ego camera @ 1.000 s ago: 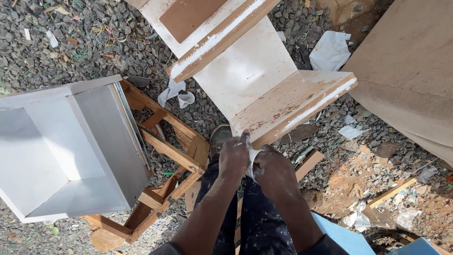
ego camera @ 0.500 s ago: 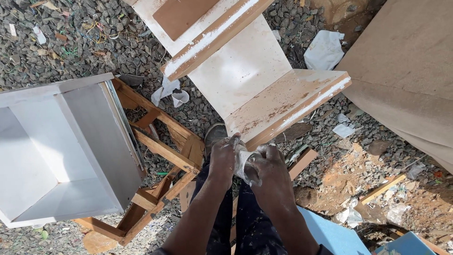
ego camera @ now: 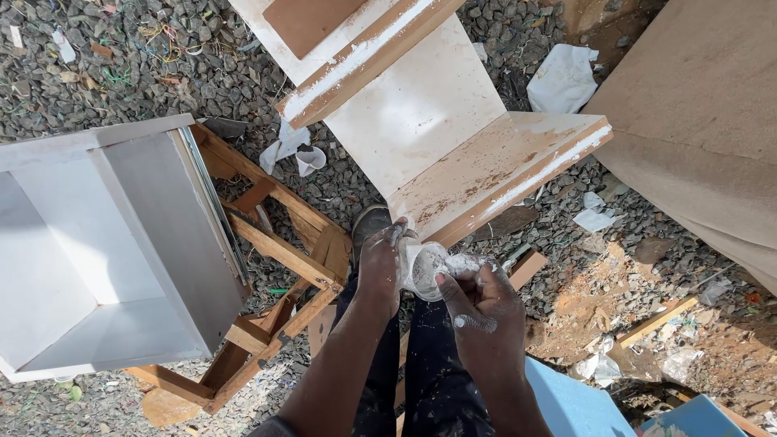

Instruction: The person applies a white filler paste to the edges and corners of a wooden box using their fingers. They repeatedly scoop filler from a small container and smooth it along the seams of the box.

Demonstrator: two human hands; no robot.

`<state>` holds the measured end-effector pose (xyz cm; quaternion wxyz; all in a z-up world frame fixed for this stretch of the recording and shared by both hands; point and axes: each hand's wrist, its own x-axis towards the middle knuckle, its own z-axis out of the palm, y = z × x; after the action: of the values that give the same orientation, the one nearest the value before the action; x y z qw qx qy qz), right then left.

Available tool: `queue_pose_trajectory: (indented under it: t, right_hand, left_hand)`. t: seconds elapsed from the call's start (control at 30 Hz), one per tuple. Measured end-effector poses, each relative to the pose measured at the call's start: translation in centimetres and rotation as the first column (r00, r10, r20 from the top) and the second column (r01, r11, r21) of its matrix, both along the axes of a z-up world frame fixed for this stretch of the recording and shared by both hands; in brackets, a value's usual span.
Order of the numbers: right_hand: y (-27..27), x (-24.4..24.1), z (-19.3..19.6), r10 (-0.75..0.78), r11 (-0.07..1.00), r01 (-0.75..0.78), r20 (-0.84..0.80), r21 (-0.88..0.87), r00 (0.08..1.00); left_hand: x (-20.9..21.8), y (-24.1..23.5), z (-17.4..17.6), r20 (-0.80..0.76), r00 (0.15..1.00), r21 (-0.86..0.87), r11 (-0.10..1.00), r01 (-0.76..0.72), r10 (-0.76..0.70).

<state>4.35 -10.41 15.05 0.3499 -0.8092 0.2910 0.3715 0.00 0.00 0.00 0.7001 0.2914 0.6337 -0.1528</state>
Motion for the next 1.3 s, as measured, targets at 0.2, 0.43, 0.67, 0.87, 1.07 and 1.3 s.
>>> queue_pose_trajectory:
  t: [0.2, 0.43, 0.67, 0.87, 1.07, 1.3]
  right_hand:
    - [-1.0, -0.6, -1.7, -0.026, 0.991, 0.02, 0.041, 0.132, 0.999]
    - [-0.3, -0.1, -0.7, 0.016, 0.998, -0.015, -0.023, 0.068, 1.0]
    - [0.7, 0.3, -0.6, 0.001, 0.999, -0.003, -0.049, -0.048, 0.999]
    - [-0.3, -0.9, -0.9, 0.107, 0.991, -0.113, 0.08, 0.074, 0.991]
    - [0.1, -0.5, -0.9, 0.04, 0.993, -0.049, 0.085, 0.109, 0.996]
    - [-1.7, 0.2, -4.2, -0.207, 0.973, 0.183, 0.188, 0.137, 0.96]
  left_hand:
    - [-0.7, -0.4, -1.3, 0.004, 0.989, 0.029, 0.989, -0.148, 0.148]
    - [-5.0, -1.4, -6.6, 0.073, 0.912, 0.201, 0.902, 0.382, -0.403]
    - [1.5, 0.6, 2.2, -0.137, 0.985, 0.038, 0.993, 0.11, -0.104]
    - [2.5, 1.3, 3.5, -0.27, 0.946, 0.021, 0.981, 0.191, -0.179]
    - [1.9, 1.3, 2.4, -0.198, 0.96, 0.027, 0.978, 0.208, -0.199]
    - [0.9, 2.1, 1.3, -0.1, 0.986, 0.045, 0.989, 0.138, -0.133]
